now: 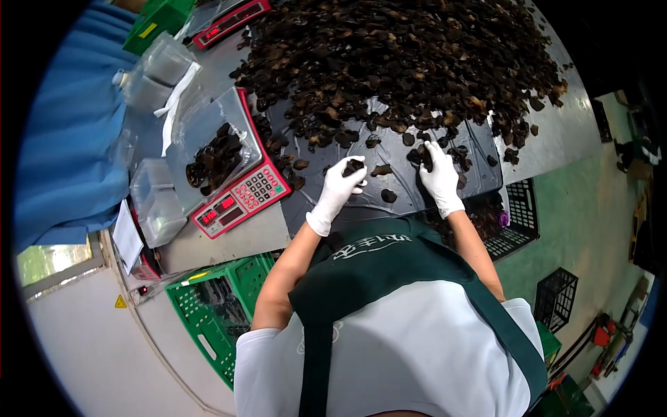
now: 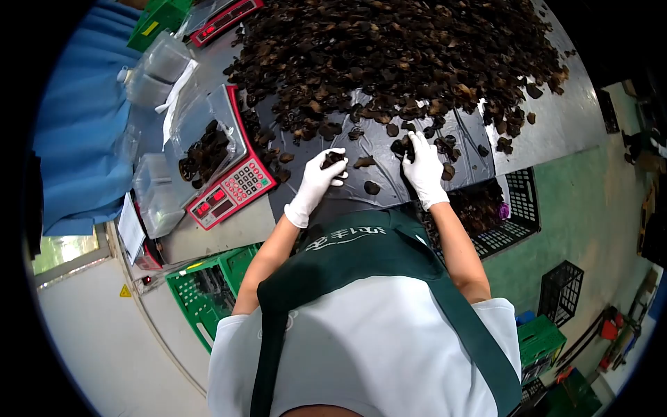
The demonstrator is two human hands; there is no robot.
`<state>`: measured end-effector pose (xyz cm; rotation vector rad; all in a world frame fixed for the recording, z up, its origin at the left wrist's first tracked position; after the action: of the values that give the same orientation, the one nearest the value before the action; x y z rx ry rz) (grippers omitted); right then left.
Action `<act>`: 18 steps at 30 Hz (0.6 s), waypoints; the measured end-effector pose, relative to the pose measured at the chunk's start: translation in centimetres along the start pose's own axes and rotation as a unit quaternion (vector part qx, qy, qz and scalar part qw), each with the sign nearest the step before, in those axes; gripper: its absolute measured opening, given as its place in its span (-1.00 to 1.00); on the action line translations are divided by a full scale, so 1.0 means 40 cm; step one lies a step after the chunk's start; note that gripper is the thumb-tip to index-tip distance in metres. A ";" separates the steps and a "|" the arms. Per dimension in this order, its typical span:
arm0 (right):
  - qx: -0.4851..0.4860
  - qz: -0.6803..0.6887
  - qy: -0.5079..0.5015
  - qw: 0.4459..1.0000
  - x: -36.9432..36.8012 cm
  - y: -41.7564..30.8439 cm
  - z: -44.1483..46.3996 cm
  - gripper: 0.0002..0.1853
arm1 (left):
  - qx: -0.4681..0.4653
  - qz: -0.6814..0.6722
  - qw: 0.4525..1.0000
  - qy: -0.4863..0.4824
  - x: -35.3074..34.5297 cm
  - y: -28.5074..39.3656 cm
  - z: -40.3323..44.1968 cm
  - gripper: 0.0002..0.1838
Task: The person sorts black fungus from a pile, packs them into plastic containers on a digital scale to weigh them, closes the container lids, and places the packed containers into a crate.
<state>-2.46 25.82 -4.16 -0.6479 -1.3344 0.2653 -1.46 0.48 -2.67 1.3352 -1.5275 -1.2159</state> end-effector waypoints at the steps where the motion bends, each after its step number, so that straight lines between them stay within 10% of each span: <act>1: 0.003 -0.046 -0.021 0.999 -0.013 -0.007 0.006 -0.45 | 0.042 -0.094 0.994 0.031 0.013 0.002 -0.003 -0.66; 9: -0.045 0.176 -0.006 0.983 0.057 -0.078 0.098 -0.74 | 0.041 -0.594 0.804 -0.002 0.077 -0.009 -0.024 -0.57; 11: -0.230 0.324 -0.174 0.901 0.028 -0.077 0.093 -0.75 | 0.034 -0.658 0.752 -0.007 0.085 -0.004 -0.035 -0.55; 18: -0.240 0.463 -0.399 0.755 -0.032 -0.311 0.021 -0.82 | -0.008 -0.655 0.755 -0.007 0.125 0.047 -0.082 -0.43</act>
<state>-5.80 15.46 2.03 -1.7758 -1.8077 1.1299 0.33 -5.02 -0.22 2.4926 -0.3457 -1.9669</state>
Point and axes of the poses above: each hand's wrist, its own z-axis towards the middle knuckle, its own x-axis out of the back of the hand, y = z × x, the point moved 5 cm from there along z, towards the middle knuckle, and after that the axes turned 14 degrees about -x, right-handed, at the moved point
